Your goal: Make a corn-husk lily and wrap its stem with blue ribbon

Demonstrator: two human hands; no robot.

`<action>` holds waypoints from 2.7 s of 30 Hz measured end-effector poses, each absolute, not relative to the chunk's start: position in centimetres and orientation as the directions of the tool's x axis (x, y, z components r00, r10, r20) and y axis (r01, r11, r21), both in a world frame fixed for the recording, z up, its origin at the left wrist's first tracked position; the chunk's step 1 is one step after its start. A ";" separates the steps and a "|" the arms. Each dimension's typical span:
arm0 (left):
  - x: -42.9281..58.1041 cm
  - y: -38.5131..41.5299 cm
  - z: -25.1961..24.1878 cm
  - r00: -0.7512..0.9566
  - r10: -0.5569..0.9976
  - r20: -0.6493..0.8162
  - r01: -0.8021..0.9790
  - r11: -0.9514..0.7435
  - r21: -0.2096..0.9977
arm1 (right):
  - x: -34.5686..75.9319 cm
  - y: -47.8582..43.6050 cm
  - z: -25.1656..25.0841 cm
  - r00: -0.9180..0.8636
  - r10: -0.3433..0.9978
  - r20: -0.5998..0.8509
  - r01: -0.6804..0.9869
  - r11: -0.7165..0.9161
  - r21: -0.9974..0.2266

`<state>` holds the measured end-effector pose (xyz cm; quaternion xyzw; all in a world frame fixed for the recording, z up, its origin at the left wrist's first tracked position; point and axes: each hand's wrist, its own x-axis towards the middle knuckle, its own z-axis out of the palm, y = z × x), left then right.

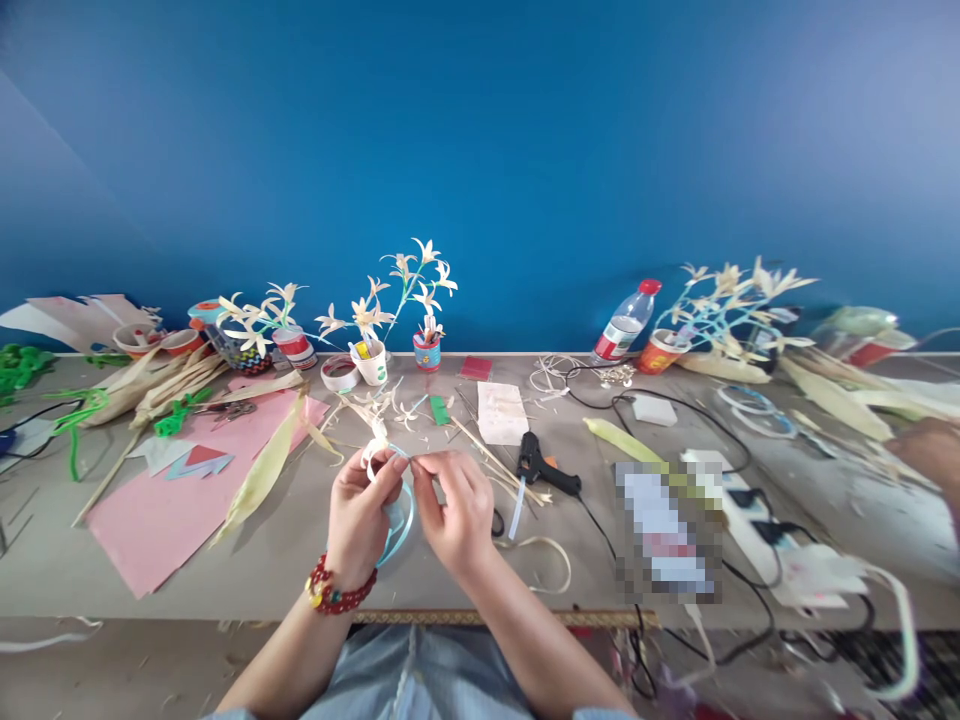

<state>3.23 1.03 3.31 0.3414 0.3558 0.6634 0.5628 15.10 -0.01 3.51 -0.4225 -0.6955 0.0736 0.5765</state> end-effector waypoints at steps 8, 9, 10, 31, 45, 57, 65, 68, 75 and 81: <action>1.8 1.5 3.7 0.039 0.985 0.169 -0.275 -0.152 0.950 | 17.8 1.8 6.6 -0.206 0.873 0.441 0.117 0.470 -0.875; 1.7 1.6 3.9 0.061 0.983 0.175 -0.240 -0.156 0.958 | 18.0 2.1 6.8 -0.226 0.883 0.412 0.098 0.441 -0.892; 1.5 1.7 4.1 0.081 0.980 0.179 -0.202 -0.160 0.966 | 18.1 2.3 7.0 -0.234 0.891 0.389 0.083 0.417 -0.905; 0.7 3.9 6.6 0.282 0.947 0.154 0.058 -0.177 0.983 | 18.0 4.5 7.1 -0.190 0.981 -0.028 -0.218 -0.070 -0.973; 0.5 4.0 6.1 0.242 0.951 0.191 0.079 -0.215 0.973 | 17.3 3.9 6.2 -0.269 0.963 -0.020 -0.404 -0.132 -0.905; 0.3 4.3 6.1 0.340 0.936 0.092 -0.024 -0.089 0.996 | 18.2 4.8 6.0 -0.350 0.933 -0.078 -0.374 -0.216 -0.902; 0.3 4.0 6.7 0.312 0.938 0.154 0.075 -0.185 0.980 | 18.0 4.9 6.3 -0.327 0.944 -0.047 -0.323 -0.158 -0.933; 0.3 3.9 6.7 0.308 0.941 0.143 0.050 -0.166 0.985 | 18.2 4.9 6.5 -0.348 0.937 -0.019 -0.294 -0.129 -0.947; 0.2 3.8 6.5 0.258 0.954 0.153 0.131 -0.191 0.973 | 18.4 4.7 6.9 -0.345 0.938 0.019 -0.252 -0.074 -0.965; 0.1 3.7 6.5 0.279 0.949 0.147 0.091 -0.179 0.980 | 18.3 4.7 6.8 -0.344 0.938 0.039 -0.265 -0.057 -0.963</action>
